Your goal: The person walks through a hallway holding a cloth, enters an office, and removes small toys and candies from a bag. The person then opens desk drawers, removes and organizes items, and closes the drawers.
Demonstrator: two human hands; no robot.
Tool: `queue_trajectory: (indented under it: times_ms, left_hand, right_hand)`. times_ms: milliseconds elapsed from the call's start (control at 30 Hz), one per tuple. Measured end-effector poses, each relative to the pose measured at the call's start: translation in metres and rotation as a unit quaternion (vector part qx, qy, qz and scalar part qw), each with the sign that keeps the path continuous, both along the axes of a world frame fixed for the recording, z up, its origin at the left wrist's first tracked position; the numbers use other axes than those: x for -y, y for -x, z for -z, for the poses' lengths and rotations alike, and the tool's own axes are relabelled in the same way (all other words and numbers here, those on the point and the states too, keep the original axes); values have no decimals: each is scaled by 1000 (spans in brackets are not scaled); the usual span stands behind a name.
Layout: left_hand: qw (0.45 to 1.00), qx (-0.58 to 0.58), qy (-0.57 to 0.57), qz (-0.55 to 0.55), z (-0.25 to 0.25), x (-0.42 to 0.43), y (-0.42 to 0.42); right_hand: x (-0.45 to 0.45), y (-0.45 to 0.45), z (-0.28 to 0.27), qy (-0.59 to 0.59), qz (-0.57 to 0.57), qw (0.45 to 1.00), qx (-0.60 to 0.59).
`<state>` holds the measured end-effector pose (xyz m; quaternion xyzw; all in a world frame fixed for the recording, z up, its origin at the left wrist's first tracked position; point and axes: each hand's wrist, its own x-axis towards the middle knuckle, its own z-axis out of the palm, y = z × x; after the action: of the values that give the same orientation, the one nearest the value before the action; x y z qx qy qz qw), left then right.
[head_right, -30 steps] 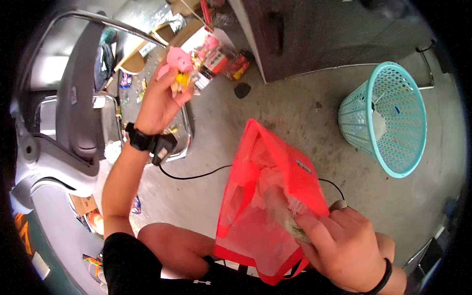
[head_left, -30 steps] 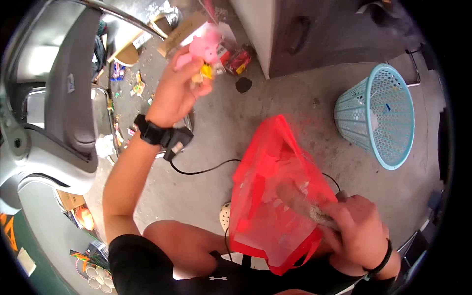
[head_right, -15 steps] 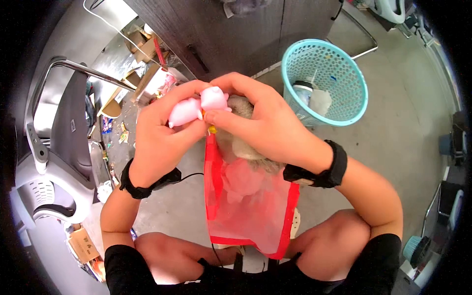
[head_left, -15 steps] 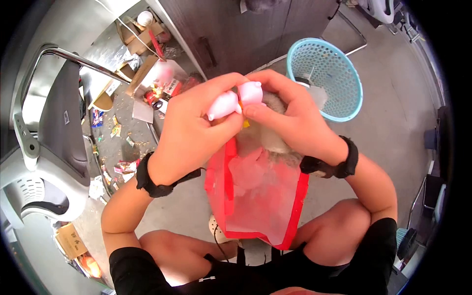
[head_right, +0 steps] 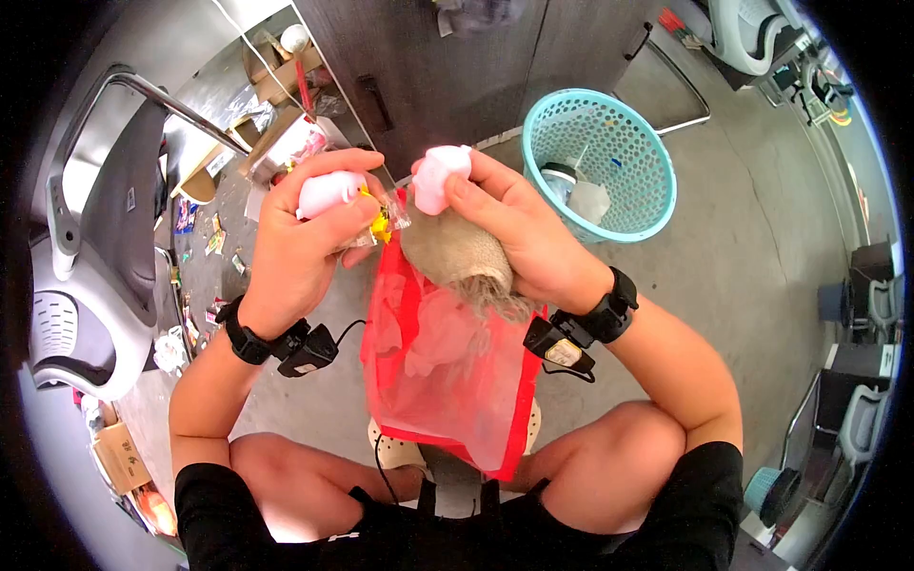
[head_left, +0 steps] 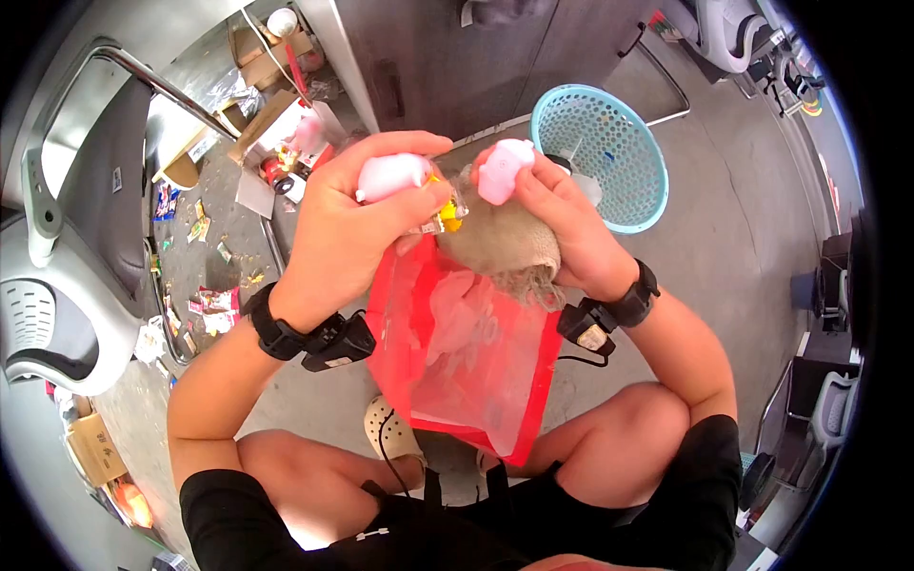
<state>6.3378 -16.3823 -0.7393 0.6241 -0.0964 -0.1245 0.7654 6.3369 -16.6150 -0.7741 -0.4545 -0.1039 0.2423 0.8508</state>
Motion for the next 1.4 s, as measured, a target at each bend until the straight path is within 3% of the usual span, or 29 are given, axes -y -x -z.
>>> queue_trajectory:
  times_ms: [233, 633, 833, 1033, 1133, 1233, 1400]
  left_hand:
    - [993, -66, 93, 10, 9, -15, 1]
    - [982, -99, 151, 54, 23, -28, -6]
    - [960, -105, 231, 117, 38, -35, -11]
    - [942, -103, 289, 138, 47, -41, -17]
    - [931, -101, 307, 172, 49, -43, -19]
    - [947, -95, 273, 139, 48, -40, -15]
    - [958, -122, 241, 92, 46, -38, -15]
  right_hand:
    - [-4, 0, 5, 34, -4, 999, 5]
    - [-24, 6, -6, 109, 95, 988, 52]
    - [-20, 5, 0, 155, 66, 982, 88]
    - [-27, 8, -9, 155, 48, 986, 48]
    - [-28, 9, -8, 195, 51, 973, 112]
    - [-30, 8, 1, 212, 67, 963, 151]
    - [-35, 9, 4, 166, 92, 976, 107]
